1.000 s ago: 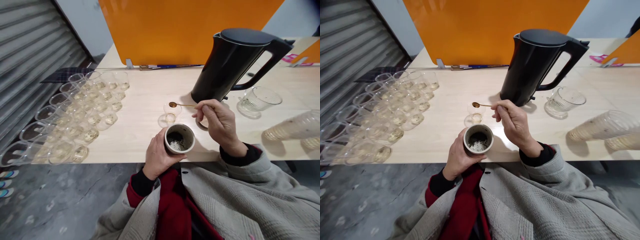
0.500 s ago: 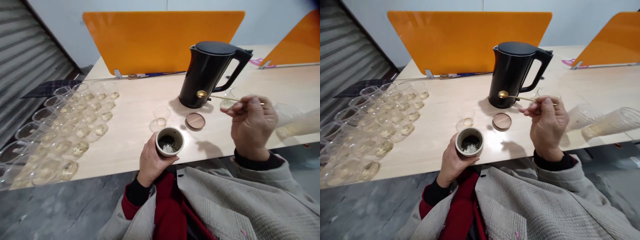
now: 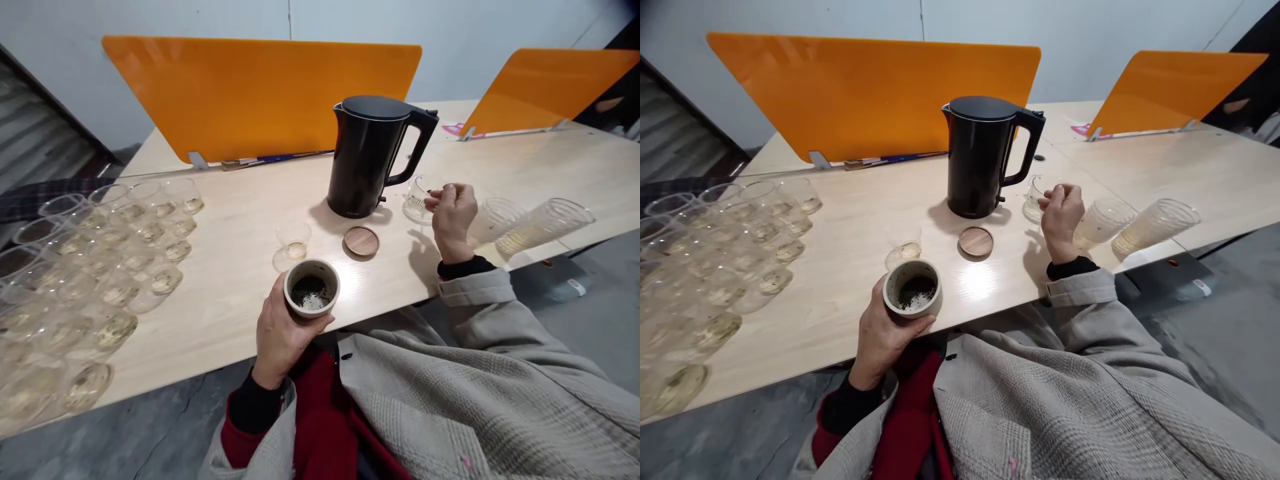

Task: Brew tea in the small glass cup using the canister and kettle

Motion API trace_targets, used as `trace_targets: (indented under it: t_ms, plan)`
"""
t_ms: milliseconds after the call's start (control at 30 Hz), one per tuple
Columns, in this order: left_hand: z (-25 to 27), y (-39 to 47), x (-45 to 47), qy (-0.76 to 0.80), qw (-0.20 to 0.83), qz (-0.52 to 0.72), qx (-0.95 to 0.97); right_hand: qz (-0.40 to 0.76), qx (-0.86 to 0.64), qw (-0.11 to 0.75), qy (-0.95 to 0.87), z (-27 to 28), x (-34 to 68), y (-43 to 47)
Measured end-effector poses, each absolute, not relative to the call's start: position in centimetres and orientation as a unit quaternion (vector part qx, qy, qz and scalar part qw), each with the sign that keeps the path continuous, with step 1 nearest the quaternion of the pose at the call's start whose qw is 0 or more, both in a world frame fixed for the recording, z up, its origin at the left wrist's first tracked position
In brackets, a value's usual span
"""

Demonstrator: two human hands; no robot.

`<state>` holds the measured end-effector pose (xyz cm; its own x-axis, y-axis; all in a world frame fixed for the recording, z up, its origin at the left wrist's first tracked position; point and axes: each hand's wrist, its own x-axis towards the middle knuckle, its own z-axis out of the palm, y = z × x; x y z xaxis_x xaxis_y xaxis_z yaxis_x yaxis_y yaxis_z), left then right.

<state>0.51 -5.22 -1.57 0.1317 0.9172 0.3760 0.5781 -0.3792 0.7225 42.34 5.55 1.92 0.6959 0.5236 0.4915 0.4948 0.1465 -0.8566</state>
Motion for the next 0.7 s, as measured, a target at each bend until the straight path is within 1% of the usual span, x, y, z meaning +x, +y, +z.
trace_targets:
  t_ms: [100,167,300,367,433,567,633,700]
  plan:
    - [-1.6,-5.2,0.5,0.515,0.212,0.409,0.723,0.041,-0.659,0.672,-0.335,0.9,43.3,7.4]
    - [-1.6,-5.2,0.5,0.512,0.214,0.408,0.725,0.07,-0.643,0.683,-0.338,0.6,43.6,7.6]
    - [-1.5,-5.3,0.6,0.501,0.208,0.412,0.732,0.066,-0.622,0.71,-0.324,0.9,42.4,5.0]
    - [-1.6,-5.4,0.7,0.5,0.202,0.413,0.734,0.059,-0.622,0.692,-0.362,0.9,40.6,2.6]
    - [-1.6,-5.4,0.8,0.498,0.193,0.415,0.737,0.039,-0.633,0.644,-0.428,0.6,38.2,0.4]
    - [-1.6,-5.6,1.0,0.494,0.181,0.415,0.743,0.08,-0.646,0.432,-0.624,-0.4,33.1,-1.1]
    - [-1.5,-5.6,1.1,0.493,0.179,0.413,0.744,0.06,-0.623,0.339,-0.702,-0.6,31.3,-0.4]
    - [-1.4,-5.7,1.1,0.491,0.179,0.411,0.747,0.034,-0.602,0.267,-0.752,-0.5,30.1,0.6]
